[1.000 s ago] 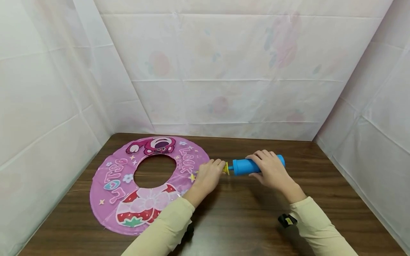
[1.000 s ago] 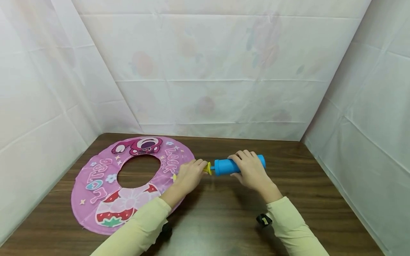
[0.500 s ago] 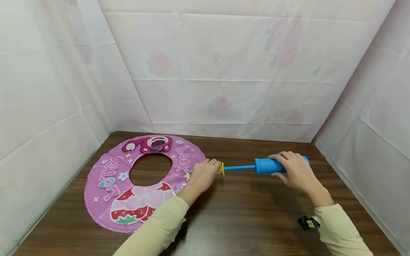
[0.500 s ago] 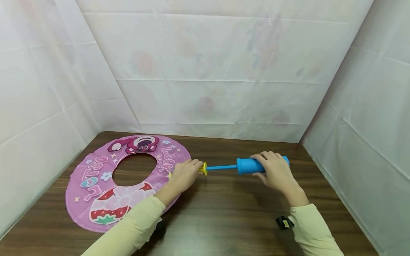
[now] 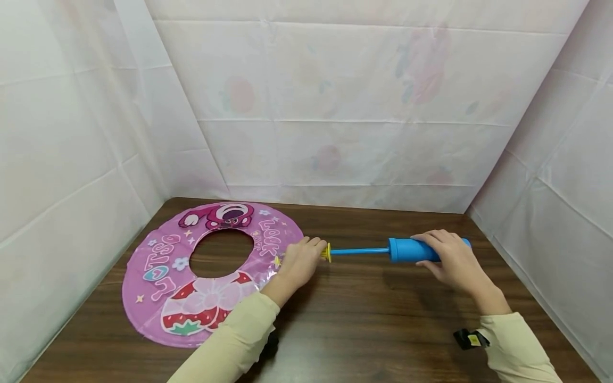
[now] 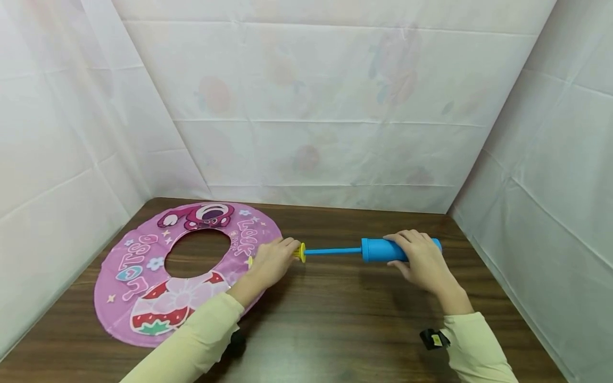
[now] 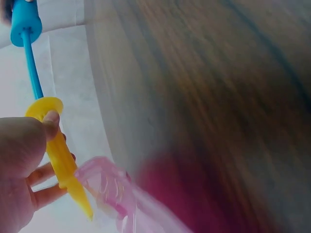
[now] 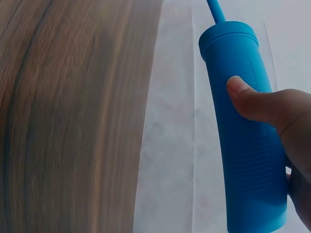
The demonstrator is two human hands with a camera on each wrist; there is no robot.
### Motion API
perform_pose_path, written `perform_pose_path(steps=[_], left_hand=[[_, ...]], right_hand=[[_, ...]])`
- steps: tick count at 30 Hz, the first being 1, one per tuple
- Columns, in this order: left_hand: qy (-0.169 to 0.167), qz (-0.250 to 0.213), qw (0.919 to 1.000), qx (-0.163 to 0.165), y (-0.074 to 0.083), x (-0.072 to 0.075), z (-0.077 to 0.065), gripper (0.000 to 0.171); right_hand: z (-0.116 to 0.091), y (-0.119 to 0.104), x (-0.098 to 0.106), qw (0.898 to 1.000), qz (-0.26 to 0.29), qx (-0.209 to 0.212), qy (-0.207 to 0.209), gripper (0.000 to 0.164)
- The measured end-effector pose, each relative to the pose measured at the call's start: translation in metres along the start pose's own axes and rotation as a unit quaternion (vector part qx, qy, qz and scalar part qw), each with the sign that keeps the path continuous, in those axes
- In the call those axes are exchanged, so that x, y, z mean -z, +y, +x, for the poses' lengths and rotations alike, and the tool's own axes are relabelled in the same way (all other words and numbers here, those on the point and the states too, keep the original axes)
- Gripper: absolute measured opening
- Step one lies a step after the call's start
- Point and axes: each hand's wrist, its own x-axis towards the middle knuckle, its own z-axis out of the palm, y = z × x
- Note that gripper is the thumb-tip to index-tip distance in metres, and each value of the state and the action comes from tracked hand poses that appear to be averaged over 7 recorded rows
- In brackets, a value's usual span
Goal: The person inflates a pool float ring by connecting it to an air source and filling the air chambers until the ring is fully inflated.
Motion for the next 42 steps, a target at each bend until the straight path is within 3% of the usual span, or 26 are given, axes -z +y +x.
perform_pose_path(steps=[19,29,42], left_hand=[[-0.060,0.007,0.9980,0.017,0.008,-0.003,0.004,0.017],[-0.063,0.007,0.9974,0.033,0.004,-0.006,0.005,0.023],[-0.043,0.016,0.9989,0.012,-0.002,-0.006,0.004,0.024]], right_hand=[[0.058,-0.073,-0.051,0.997,0.043,0.003,-0.060,0.053],[0.070,-0.073,-0.057,0.997,0.041,0.018,-0.063,0.054],[0.064,-0.068,-0.055,0.997,0.048,0.008,-0.065,0.054]])
